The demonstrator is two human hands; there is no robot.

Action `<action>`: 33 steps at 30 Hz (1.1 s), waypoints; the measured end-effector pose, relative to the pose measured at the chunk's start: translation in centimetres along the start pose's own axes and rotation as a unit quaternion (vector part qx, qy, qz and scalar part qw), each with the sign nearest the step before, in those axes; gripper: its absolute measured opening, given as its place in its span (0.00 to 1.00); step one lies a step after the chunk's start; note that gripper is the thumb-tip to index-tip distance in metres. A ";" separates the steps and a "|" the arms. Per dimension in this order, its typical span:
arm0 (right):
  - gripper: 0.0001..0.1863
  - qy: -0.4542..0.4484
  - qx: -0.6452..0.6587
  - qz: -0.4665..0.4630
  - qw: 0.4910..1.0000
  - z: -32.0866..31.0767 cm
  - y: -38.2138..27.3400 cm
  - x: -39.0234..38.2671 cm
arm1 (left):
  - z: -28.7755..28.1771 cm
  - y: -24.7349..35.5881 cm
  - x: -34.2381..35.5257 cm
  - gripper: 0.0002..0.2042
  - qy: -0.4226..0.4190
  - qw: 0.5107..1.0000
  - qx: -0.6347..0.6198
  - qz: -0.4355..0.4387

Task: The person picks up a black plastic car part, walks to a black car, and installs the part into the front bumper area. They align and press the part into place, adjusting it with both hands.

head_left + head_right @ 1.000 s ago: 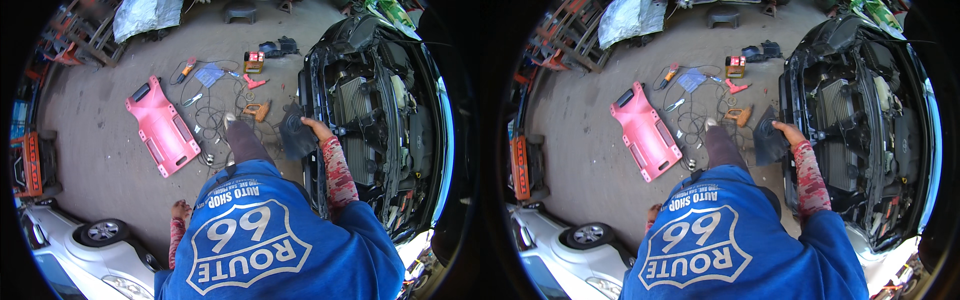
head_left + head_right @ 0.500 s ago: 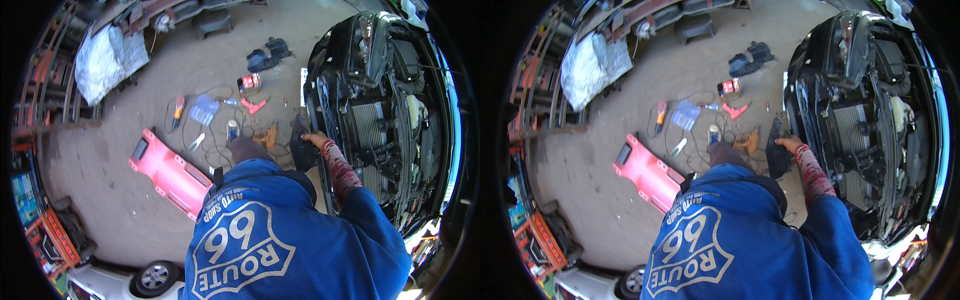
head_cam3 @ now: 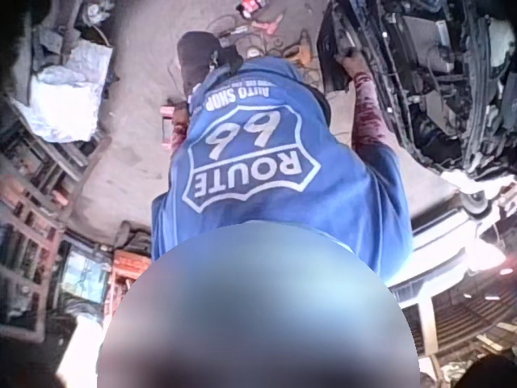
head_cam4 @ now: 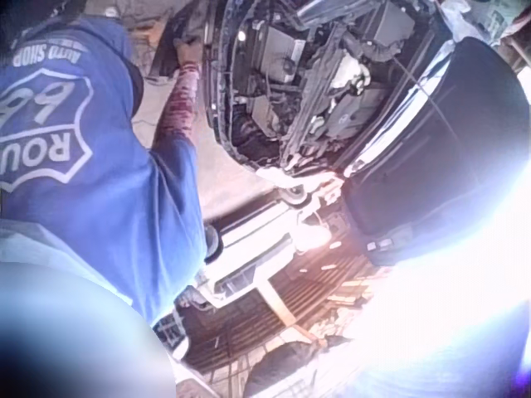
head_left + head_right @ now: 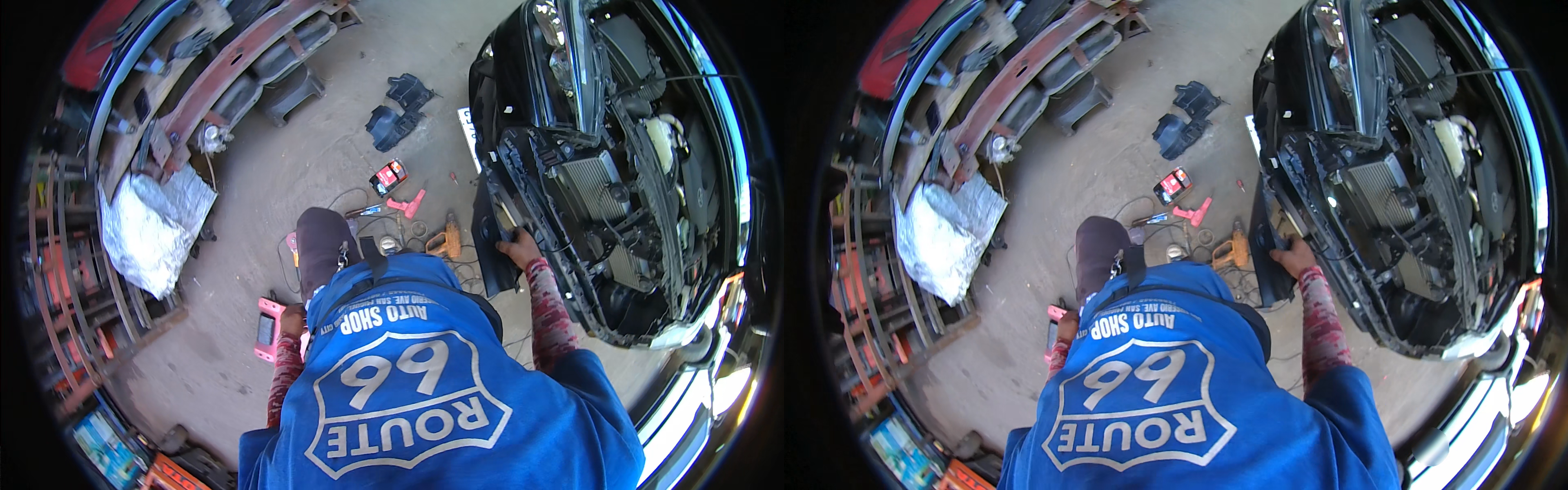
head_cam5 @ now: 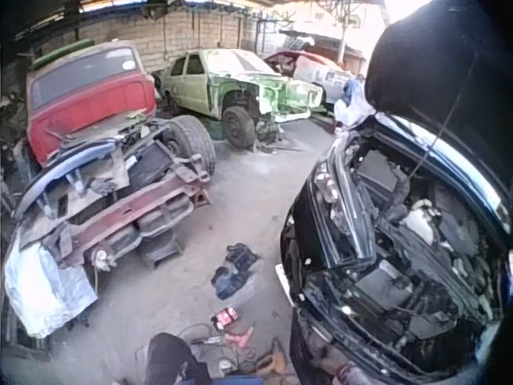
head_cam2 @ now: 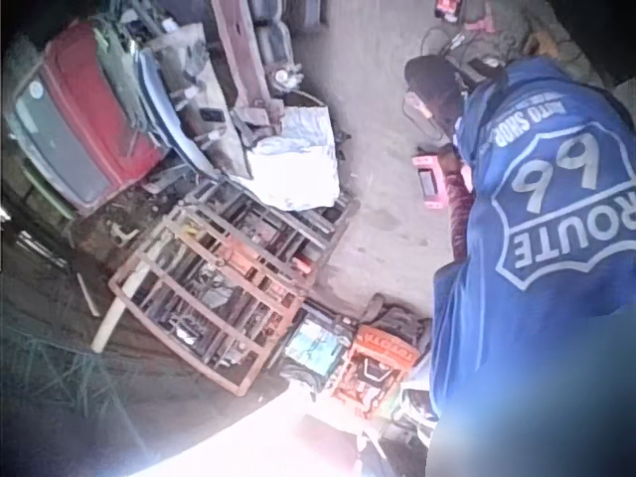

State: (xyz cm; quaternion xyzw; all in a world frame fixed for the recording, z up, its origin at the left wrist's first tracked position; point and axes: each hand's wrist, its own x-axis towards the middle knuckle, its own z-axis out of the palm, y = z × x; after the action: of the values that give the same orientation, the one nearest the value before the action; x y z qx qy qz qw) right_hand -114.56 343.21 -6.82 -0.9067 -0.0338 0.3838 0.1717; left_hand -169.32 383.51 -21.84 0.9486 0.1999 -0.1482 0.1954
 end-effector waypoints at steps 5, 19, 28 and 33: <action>0.37 0.063 0.095 0.140 0.984 6.1 0.0 -2.4 | 4.7 -13.1 11.5 0.16 -0.040 0.941 -0.326 -0.086; 0.31 0.037 0.227 0.328 0.916 17.5 -22.1 -5.6 | -29.7 -38.1 48.1 0.16 -0.193 0.850 -0.369 -0.324; 0.31 0.181 0.370 0.320 0.853 20.2 -30.9 -7.2 | -34.7 -31.1 64.6 0.15 -0.326 0.873 -0.295 -0.214; 0.34 0.142 0.324 0.401 0.845 25.4 -32.6 -9.8 | -34.0 -22.8 68.7 0.15 -0.356 0.895 -0.247 -0.106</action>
State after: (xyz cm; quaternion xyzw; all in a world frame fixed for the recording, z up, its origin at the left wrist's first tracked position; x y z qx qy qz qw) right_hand -137.11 379.13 -5.55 -0.7787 0.4836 0.2757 0.2893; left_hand -112.14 439.45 -23.68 0.7269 0.2462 -0.4419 0.4644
